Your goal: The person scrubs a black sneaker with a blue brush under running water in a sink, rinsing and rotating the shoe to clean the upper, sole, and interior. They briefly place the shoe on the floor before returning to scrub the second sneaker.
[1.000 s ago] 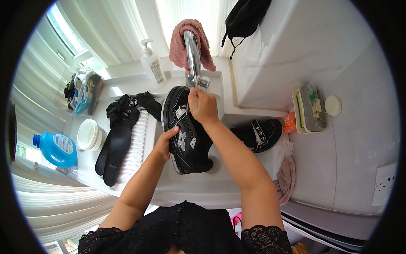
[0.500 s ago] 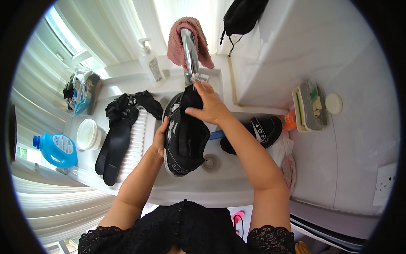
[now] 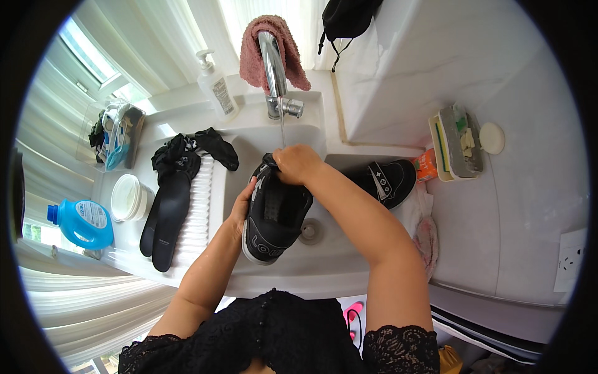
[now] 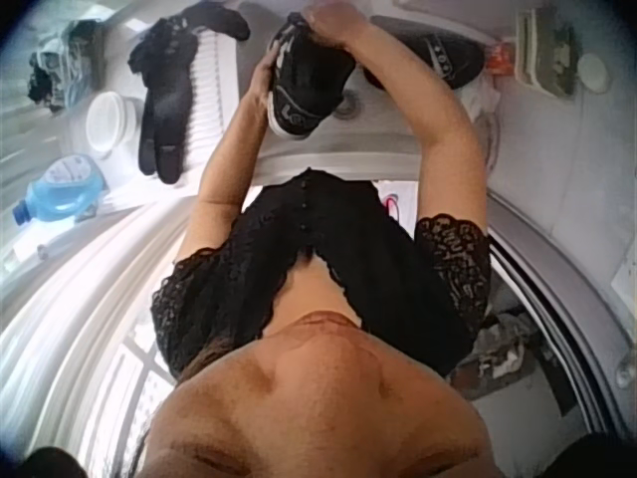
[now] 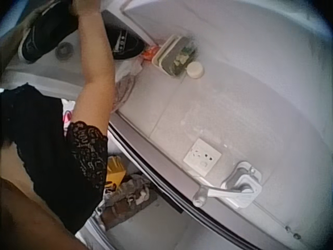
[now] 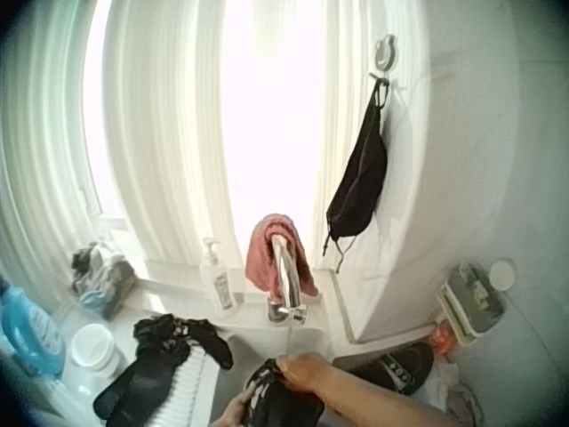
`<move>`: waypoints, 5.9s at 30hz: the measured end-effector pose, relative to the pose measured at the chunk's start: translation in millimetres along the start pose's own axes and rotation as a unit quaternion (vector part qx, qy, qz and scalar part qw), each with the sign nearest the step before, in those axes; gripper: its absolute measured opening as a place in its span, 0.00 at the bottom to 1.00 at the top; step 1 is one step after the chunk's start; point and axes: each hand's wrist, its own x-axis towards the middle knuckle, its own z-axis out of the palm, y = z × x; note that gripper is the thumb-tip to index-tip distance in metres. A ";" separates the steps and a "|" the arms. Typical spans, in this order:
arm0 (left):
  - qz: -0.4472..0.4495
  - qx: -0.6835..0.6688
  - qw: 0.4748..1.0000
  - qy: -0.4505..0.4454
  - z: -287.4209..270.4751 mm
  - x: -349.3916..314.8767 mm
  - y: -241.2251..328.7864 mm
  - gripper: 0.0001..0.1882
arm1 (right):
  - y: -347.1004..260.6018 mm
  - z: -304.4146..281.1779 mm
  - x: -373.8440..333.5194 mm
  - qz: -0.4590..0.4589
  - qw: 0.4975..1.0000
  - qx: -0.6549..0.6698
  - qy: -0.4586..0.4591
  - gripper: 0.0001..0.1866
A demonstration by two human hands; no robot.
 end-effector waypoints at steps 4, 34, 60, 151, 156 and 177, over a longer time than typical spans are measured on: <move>0.007 -0.003 1.000 0.007 5.3 -3.7 4.9 0.26 | 13.4 8.3 4.2 -0.008 0.985 0.161 0.058 0.21; 0.161 -0.027 0.980 -0.114 26.6 -74.0 14.9 0.31 | -6.0 58.2 -56.0 0.266 0.818 0.509 0.028 0.08; 0.108 -0.045 0.993 -0.012 32.9 -77.3 -12.7 0.33 | 8.6 21.8 -53.0 0.255 0.650 0.716 0.011 0.33; 0.163 0.022 0.986 -0.033 -9.3 22.7 -15.5 0.32 | -54.6 -58.4 -136.5 0.134 0.977 0.131 -0.105 0.22; 0.132 0.066 0.989 -0.028 -22.4 38.0 -25.0 0.31 | -50.6 -30.6 -104.1 0.198 0.973 0.119 -0.024 0.21; 0.189 0.068 0.979 -0.040 -23.0 33.4 -27.0 0.36 | -69.0 -31.0 -94.9 0.230 0.970 0.083 -0.016 0.22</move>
